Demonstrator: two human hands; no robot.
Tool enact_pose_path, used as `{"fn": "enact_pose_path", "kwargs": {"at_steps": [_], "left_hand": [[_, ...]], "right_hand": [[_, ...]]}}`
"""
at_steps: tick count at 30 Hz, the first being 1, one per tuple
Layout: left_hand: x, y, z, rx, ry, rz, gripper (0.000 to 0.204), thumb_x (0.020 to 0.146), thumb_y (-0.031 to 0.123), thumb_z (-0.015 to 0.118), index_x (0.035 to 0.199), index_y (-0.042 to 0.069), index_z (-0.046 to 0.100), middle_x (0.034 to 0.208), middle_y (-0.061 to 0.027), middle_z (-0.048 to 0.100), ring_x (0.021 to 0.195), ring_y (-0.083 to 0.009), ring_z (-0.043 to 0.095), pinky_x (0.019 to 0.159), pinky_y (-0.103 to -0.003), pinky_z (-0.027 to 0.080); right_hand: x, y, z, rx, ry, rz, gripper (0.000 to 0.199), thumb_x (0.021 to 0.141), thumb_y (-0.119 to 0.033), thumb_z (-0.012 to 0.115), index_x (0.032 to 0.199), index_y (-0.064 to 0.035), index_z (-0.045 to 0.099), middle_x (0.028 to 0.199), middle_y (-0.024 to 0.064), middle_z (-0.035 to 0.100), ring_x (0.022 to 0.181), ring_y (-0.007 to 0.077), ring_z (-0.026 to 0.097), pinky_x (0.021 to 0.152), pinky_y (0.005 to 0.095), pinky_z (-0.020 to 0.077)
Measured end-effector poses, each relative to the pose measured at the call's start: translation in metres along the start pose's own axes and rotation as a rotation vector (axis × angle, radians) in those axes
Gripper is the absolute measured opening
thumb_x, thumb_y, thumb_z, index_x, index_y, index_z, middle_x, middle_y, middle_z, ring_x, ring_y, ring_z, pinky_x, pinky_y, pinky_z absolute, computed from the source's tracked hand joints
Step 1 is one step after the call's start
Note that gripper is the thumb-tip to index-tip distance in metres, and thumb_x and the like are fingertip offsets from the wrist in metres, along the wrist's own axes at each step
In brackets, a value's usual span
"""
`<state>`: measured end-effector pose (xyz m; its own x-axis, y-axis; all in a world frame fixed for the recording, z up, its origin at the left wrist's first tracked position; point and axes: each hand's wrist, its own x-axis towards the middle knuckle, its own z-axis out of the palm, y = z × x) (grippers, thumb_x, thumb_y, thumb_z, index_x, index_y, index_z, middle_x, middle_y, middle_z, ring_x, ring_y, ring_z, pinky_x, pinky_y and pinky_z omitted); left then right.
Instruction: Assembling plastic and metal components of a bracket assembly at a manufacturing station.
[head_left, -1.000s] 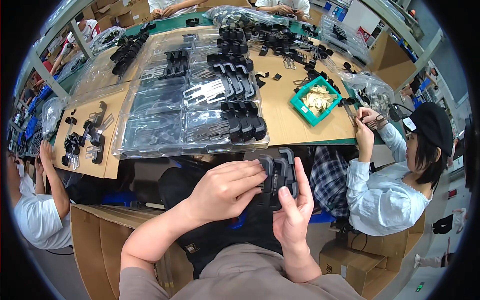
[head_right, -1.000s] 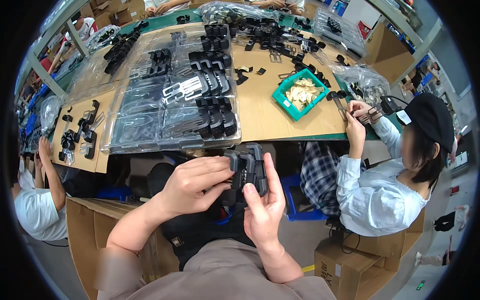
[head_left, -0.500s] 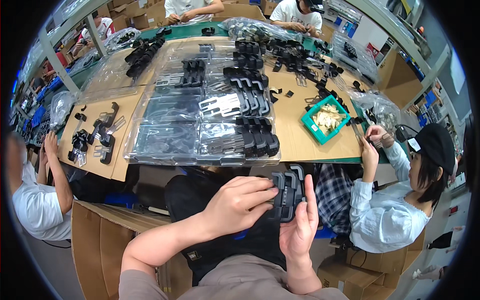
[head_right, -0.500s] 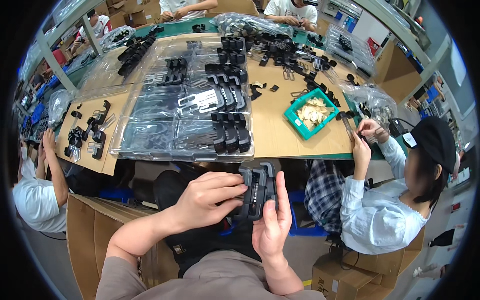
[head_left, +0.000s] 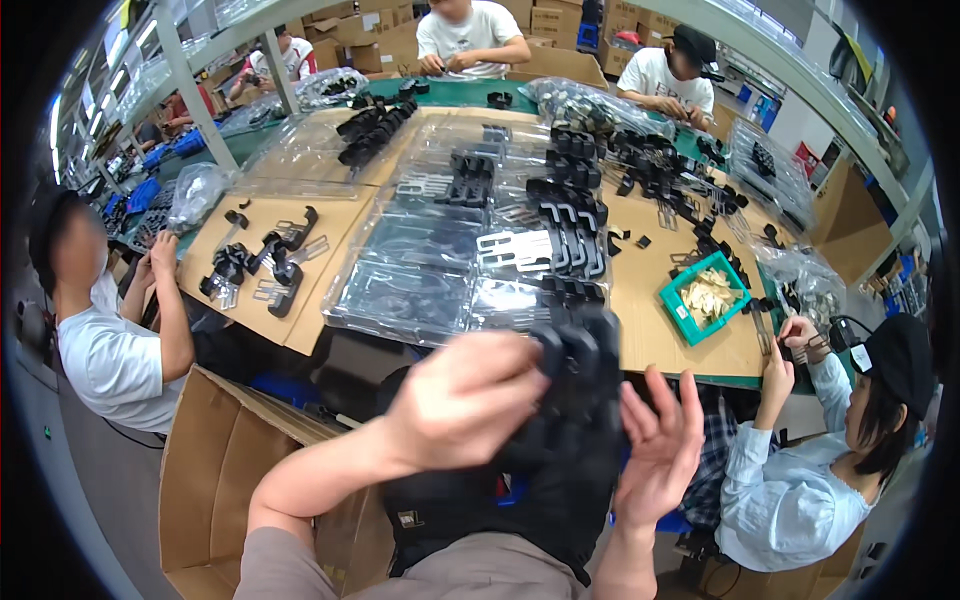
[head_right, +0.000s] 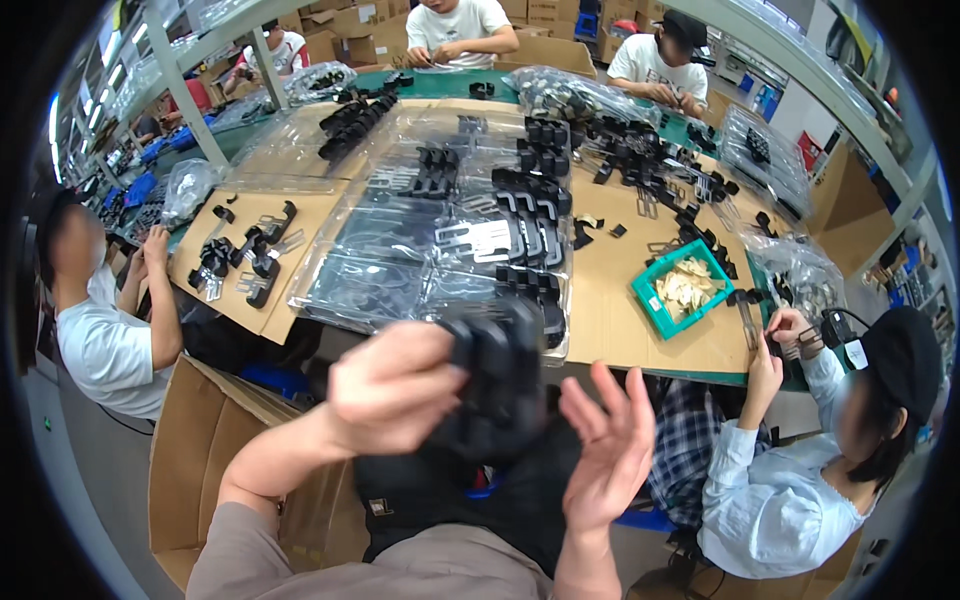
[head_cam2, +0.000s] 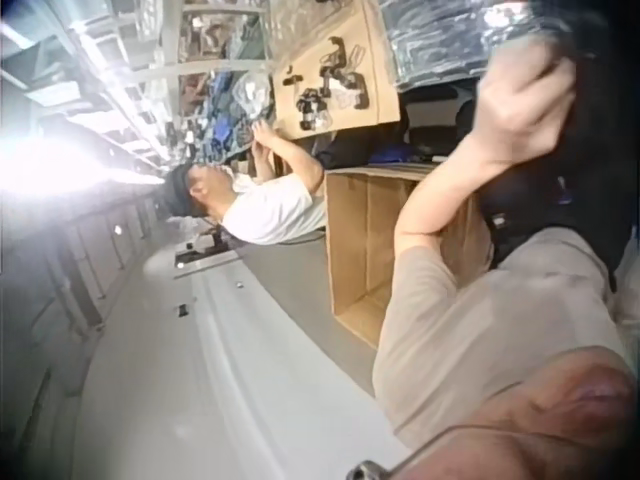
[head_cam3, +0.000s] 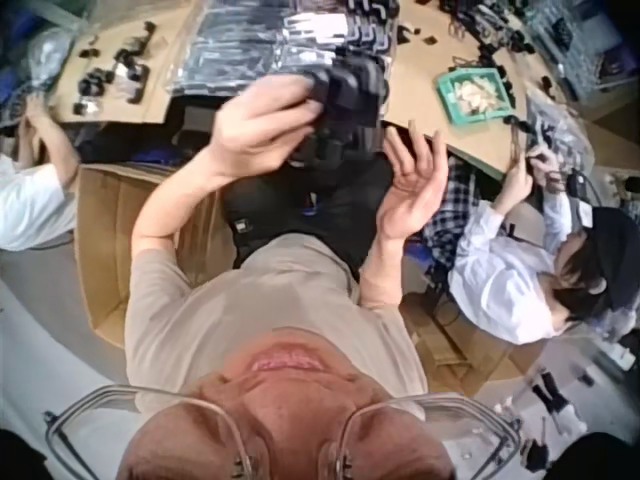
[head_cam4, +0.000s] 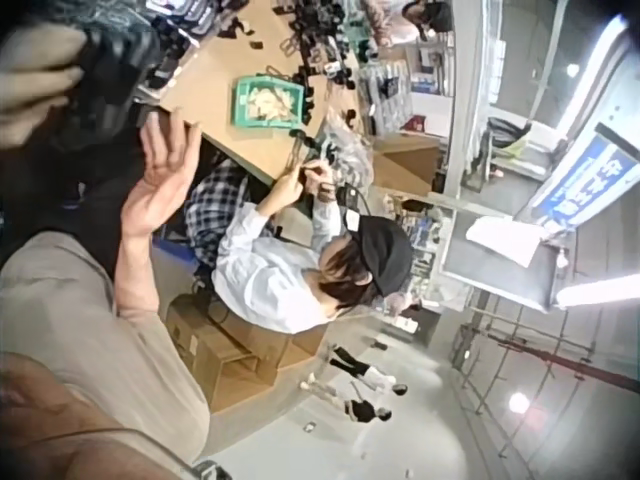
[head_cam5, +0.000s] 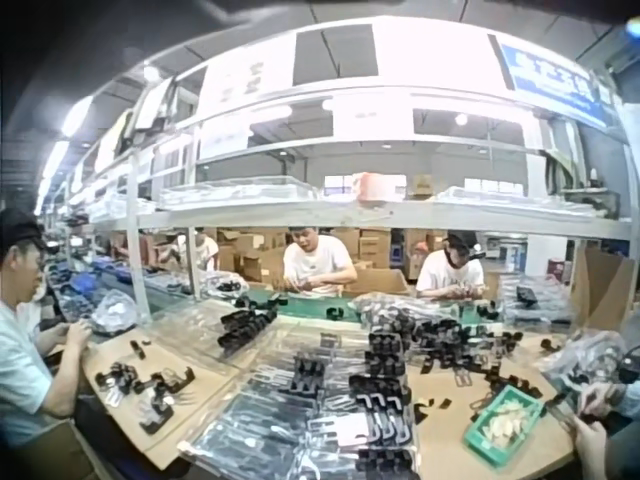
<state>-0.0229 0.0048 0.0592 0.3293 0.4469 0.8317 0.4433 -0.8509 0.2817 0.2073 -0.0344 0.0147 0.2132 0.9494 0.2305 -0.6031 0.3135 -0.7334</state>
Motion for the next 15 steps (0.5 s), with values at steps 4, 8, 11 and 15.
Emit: {"fn": "enact_pose_path", "kwargs": {"at_steps": [4,8,11,15], "left_hand": [[0.017,-0.039,-0.071,0.239,0.018,-0.190,0.037,0.066,-0.009,0.073,0.102,-0.005,0.075,0.116,-0.0146,0.073,0.095,-0.0292,0.071,0.086,-0.035,0.057],[0.034,-0.099,-0.116,0.250,0.178,-0.352,0.044,0.071,-0.012,0.070,0.113,-0.005,0.077,0.120,-0.0156,0.076,0.092,-0.0254,0.072,0.079,-0.030,0.056],[0.047,-0.142,-0.135,0.247,0.121,-0.446,0.043,0.073,-0.011,0.069,0.115,-0.004,0.077,0.121,-0.0164,0.077,0.093,-0.0259,0.073,0.078,-0.030,0.056],[0.071,-0.202,-0.130,0.281,0.019,-0.447,0.041,0.077,-0.008,0.071,0.117,-0.005,0.075,0.121,-0.0158,0.077,0.093,-0.0242,0.073,0.079,-0.029,0.056]], "right_hand": [[0.075,0.033,-0.050,-0.538,0.073,-0.189,0.042,0.112,-0.031,0.046,0.132,0.0035,0.061,0.122,0.0212,0.069,0.098,0.0251,0.072,0.088,0.0311,0.0553],[0.129,0.072,-0.076,-0.662,-0.029,-0.126,0.034,0.111,-0.026,0.049,0.111,0.0028,0.067,0.098,0.0150,0.073,0.078,0.0189,0.067,0.073,0.0297,0.0549],[0.148,0.084,-0.079,-0.866,-0.066,0.070,0.032,0.108,-0.023,0.052,0.096,0.0013,0.068,0.079,0.0103,0.069,0.066,0.0173,0.062,0.063,0.0305,0.0512],[0.157,0.085,-0.073,-1.120,-0.084,0.038,0.031,0.105,-0.019,0.055,0.084,0.0007,0.067,0.067,0.0081,0.064,0.057,0.0178,0.057,0.057,0.0323,0.0475]]}}
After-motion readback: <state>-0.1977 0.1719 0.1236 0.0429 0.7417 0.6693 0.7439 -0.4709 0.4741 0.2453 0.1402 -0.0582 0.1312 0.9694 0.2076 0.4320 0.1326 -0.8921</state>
